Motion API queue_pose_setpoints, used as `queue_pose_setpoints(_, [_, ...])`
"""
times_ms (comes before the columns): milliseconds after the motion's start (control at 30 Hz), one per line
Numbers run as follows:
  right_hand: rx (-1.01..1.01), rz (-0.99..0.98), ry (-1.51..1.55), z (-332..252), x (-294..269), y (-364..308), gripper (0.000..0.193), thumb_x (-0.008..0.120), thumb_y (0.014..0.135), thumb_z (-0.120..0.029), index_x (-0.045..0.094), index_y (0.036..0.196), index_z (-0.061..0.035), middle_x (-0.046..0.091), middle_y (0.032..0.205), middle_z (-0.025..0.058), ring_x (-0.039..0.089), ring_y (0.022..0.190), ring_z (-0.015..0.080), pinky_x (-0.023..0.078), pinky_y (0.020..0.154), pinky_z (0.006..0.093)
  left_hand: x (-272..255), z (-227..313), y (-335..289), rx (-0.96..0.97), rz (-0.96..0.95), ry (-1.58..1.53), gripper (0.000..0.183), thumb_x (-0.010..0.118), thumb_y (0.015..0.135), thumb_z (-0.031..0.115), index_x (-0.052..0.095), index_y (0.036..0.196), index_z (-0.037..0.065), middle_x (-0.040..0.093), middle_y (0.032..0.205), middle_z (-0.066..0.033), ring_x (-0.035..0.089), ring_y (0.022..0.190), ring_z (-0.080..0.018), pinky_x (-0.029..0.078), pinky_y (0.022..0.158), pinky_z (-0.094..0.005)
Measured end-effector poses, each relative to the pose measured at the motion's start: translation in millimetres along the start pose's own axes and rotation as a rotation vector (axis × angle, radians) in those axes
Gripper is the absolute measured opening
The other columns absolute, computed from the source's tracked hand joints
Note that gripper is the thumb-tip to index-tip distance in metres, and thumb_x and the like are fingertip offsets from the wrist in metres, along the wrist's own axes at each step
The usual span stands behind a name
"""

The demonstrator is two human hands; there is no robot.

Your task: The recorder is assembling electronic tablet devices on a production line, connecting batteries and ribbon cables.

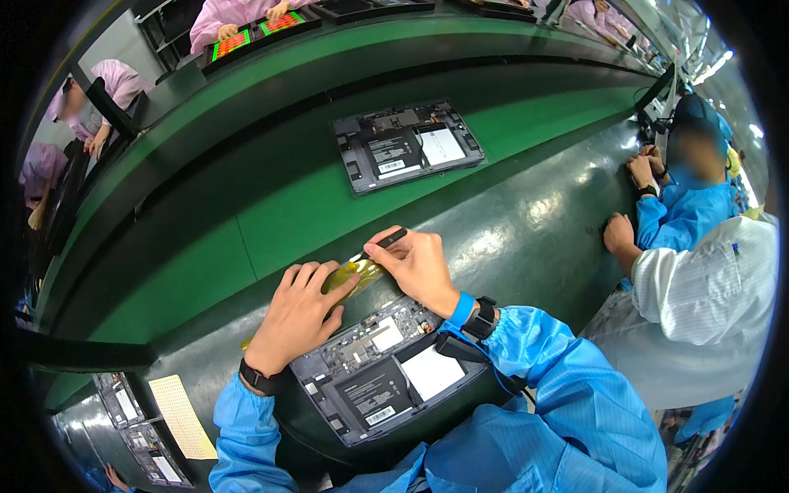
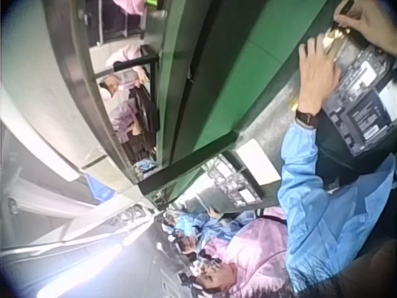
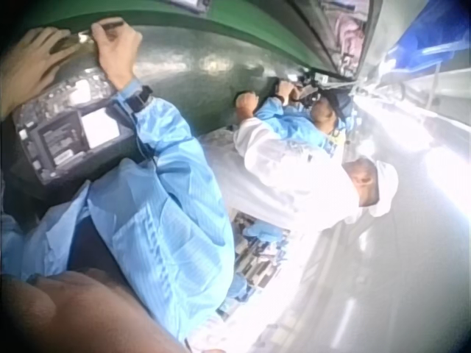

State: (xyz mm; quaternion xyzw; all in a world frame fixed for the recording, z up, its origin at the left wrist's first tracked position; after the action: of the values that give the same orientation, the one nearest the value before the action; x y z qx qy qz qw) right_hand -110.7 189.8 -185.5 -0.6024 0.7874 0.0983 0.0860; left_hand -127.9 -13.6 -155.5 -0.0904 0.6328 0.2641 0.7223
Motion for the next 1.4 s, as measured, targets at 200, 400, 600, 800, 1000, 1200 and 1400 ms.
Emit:
queue_pose_setpoints(200, [0.036,-0.004,0.11,9,-3,5,0.017,0.076,0.094,-0.008,0.072,0.102,0.0065,0.076,0.085,0.0138,0.074,0.081,0.0149,0.061,0.072,0.0269,0,-1,2,0.006,0.003,-0.003,0.047,0.068,0.084,0.018,0.067,0.131,0.015,0.057,0.129,-0.0118,0.054,0.117,-0.0289,0.042,0.104,-0.0427])
queue_pose_setpoints(400, [0.03,0.027,0.215,10,-4,3,0.015,0.077,0.092,-0.008,0.073,0.098,0.0055,0.076,0.083,0.0129,0.075,0.078,0.0149,0.06,0.068,0.0264,-2,2,3,-0.003,0.009,-0.014,0.049,0.069,0.084,0.017,0.067,0.133,0.015,0.056,0.123,-0.0132,0.054,0.115,-0.0291,0.043,0.102,-0.0415])
queue_pose_setpoints(600, [0.039,0.071,0.316,4,-22,1,0.015,0.074,0.095,-0.007,0.071,0.1,0.0065,0.076,0.086,0.0142,0.075,0.078,0.0178,0.062,0.07,0.0287,-2,3,5,0.008,-0.025,-0.053,0.049,0.071,0.085,0.019,0.067,0.134,0.015,0.055,0.115,-0.0123,0.053,0.11,-0.0294,0.043,0.1,-0.0412])
queue_pose_setpoints(800, [-0.016,0.202,0.304,-57,-91,-64,0.017,0.071,0.096,-0.007,0.068,0.103,0.008,0.074,0.091,0.0125,0.076,0.083,0.0247,0.061,0.076,0.0335,-24,-4,1,-0.096,-0.052,-0.172,0.063,0.073,0.086,0.015,0.053,0.146,0.012,0.054,0.114,-0.0141,0.052,0.107,-0.0322,0.044,0.096,-0.0416])
queue_pose_setpoints(1000, [0.162,0.27,0.355,-41,-127,-158,0.015,0.072,0.095,-0.004,0.067,0.102,0.0089,0.074,0.087,0.0166,0.076,0.08,0.0249,0.063,0.076,0.0331,-60,74,-32,0.052,-0.123,-0.098,0.058,0.073,0.085,0.019,0.059,0.14,0.011,0.057,0.138,-0.0125,0.052,0.126,-0.034,0.042,0.107,-0.0491])
queue_pose_setpoints(1200, [0.25,0.18,0.509,-2,-85,-188,0.016,0.071,0.095,0.0,0.067,0.105,0.0117,0.074,0.093,0.0203,0.076,0.084,0.025,0.063,0.077,0.0323,-6,124,-60,0.165,-0.295,-0.103,0.064,0.069,0.089,0.041,0.053,0.148,0.022,0.046,0.157,-0.0067,0.043,0.143,-0.0315,0.031,0.119,-0.054])
queue_pose_setpoints(1400, [0.271,0.102,0.486,9,-68,-184,0.016,0.072,0.095,-0.002,0.068,0.104,0.0103,0.076,0.093,0.0176,0.076,0.084,0.0203,0.062,0.077,0.0288,1,132,-63,0.166,-0.286,-0.026,0.065,0.068,0.089,0.046,0.053,0.149,0.024,0.046,0.158,-0.0067,0.042,0.144,-0.032,0.028,0.12,-0.0558])
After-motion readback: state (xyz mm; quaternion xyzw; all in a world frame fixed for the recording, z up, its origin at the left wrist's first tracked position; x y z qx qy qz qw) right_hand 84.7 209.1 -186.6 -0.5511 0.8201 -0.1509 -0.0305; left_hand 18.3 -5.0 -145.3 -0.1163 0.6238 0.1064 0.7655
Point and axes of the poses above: each hand's wrist, its own y-axis towards the middle knuckle, its own x-axis out of the palm, z = x × y, the point moved 4 cm from there along y, towards the middle knuckle
